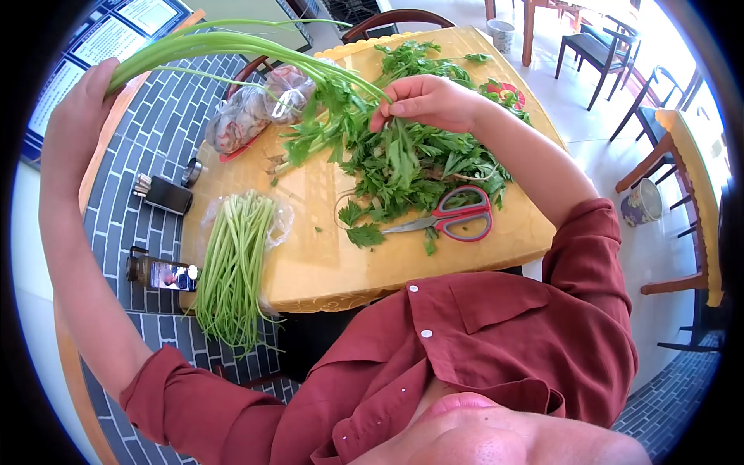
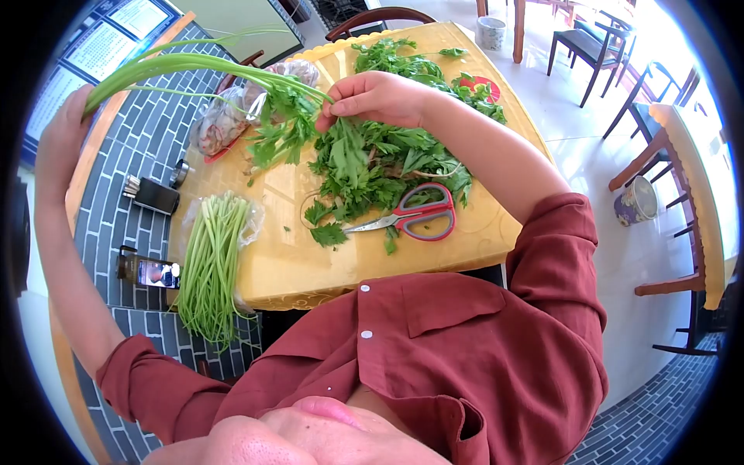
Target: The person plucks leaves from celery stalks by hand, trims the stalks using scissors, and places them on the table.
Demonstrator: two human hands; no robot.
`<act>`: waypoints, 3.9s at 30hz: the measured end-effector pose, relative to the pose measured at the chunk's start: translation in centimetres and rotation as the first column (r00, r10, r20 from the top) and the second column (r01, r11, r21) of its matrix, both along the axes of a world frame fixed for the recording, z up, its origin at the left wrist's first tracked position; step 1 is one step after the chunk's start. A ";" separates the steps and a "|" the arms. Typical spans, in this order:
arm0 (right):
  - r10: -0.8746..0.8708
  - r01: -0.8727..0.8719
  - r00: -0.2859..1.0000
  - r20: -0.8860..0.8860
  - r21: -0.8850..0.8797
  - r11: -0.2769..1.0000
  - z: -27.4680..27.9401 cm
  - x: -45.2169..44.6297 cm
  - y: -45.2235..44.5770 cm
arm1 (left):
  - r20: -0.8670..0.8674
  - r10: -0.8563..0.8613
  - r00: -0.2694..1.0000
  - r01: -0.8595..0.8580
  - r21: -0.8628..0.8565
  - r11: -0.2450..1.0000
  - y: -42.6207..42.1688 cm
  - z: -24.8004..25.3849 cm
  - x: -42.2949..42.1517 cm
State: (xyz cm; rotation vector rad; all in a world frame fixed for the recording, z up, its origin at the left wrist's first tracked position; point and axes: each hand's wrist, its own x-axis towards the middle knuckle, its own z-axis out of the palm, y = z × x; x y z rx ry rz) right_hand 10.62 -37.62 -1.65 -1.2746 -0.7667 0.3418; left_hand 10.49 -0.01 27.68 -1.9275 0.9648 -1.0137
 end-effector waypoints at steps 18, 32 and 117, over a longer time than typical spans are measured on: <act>-0.809 0.816 0.567 -0.154 -0.032 0.578 0.2 0.9 -3.5 | -0.079 -0.019 0.997 0.019 0.001 1.000 -0.2 -0.8 0.7; -0.546 0.822 0.305 0.780 0.073 0.565 2.6 -2.7 3.1 | -0.325 0.187 0.927 -0.281 -0.270 0.921 -2.3 -1.0 -0.6; -0.193 0.839 0.318 0.928 -0.181 0.514 4.9 0.3 0.6 | -0.236 0.063 0.970 -0.098 -0.139 0.985 -2.7 -1.8 -0.9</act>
